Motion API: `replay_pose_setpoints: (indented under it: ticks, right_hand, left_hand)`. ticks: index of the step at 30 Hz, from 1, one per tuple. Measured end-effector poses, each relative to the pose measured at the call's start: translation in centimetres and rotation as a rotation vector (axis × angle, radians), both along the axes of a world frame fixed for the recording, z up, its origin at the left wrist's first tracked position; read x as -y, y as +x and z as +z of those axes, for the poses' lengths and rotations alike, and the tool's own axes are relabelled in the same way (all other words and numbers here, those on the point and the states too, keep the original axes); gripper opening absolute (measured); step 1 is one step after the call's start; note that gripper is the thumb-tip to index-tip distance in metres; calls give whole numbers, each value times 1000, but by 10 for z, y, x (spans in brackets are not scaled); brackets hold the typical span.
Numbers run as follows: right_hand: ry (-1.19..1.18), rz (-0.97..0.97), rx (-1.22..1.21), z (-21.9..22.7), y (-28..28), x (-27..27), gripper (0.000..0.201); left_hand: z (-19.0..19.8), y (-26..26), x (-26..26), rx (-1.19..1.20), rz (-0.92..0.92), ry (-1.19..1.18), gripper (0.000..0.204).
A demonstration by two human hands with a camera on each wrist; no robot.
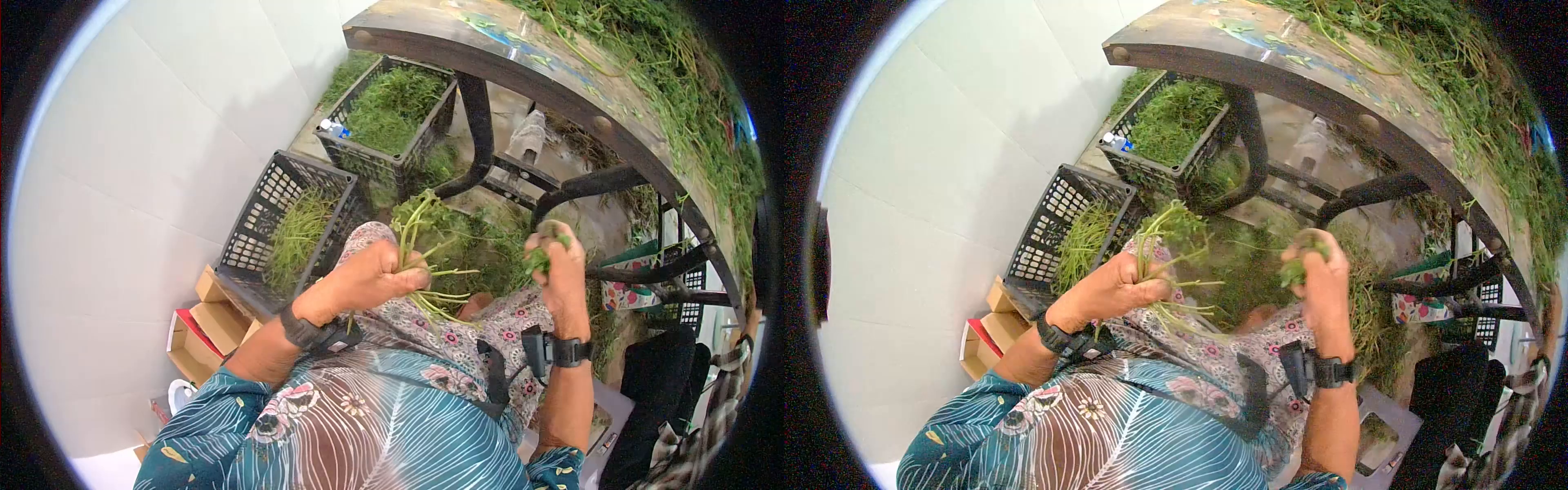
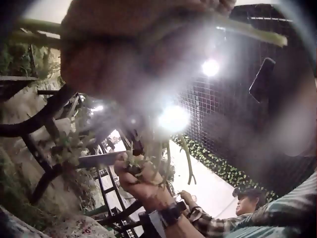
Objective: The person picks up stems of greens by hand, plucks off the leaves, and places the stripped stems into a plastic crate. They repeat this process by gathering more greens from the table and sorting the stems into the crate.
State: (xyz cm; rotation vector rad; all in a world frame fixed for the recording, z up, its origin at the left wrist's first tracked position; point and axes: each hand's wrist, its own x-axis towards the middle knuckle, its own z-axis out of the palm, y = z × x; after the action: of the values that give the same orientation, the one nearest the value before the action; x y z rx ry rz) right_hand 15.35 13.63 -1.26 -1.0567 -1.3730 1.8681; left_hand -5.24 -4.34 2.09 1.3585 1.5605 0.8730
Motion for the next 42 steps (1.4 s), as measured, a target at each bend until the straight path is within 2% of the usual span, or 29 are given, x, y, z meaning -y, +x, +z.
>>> replay_pose_setpoints:
  ticks: [2,5,6,9,14,17,20,22,23,26,29,34,37,42]
  right_hand:
    - [166,161,23,-5,-4,6,21]
    - [729,331,164,8,-17,21,19]
    - [439,397,150,32,-23,32,23]
    - [949,556,152,23,-35,28,26]
    - [1093,690,174,19,-34,29,24]
    - [919,610,131,19,-33,35,24]
    - [573,486,137,13,-35,41,26]
    - [563,561,160,12,-34,41,27]
    - [557,599,170,12,-34,41,27]
    - [882,718,148,1,-34,38,20]
    - [1031,700,188,1,-30,35,19]
    - [980,669,258,5,-11,29,19]
    - [973,643,225,5,-7,32,19]
    - [921,687,293,2,1,31,18]
  left_hand:
    - [-5,4,-3,20,-25,20,29]
    - [-10,8,-3,57,-56,35,27]
    - [-9,7,-3,55,-77,17,26]
    - [-5,8,-4,73,-98,19,26]
    - [-5,3,0,87,-42,-8,26]
    - [-5,2,-1,68,-72,16,26]
    - [-6,4,-2,67,-98,29,26]
    - [1,2,-3,56,-146,-2,27]
    - [0,1,-1,78,-108,-9,27]
    - [1,2,0,100,-48,-29,28]
    - [5,-2,0,57,-72,-48,29]
    - [-15,-10,5,72,-62,-72,29]
    - [4,-3,0,8,-92,-42,28]
    - [-1,-4,2,40,-60,-54,29]
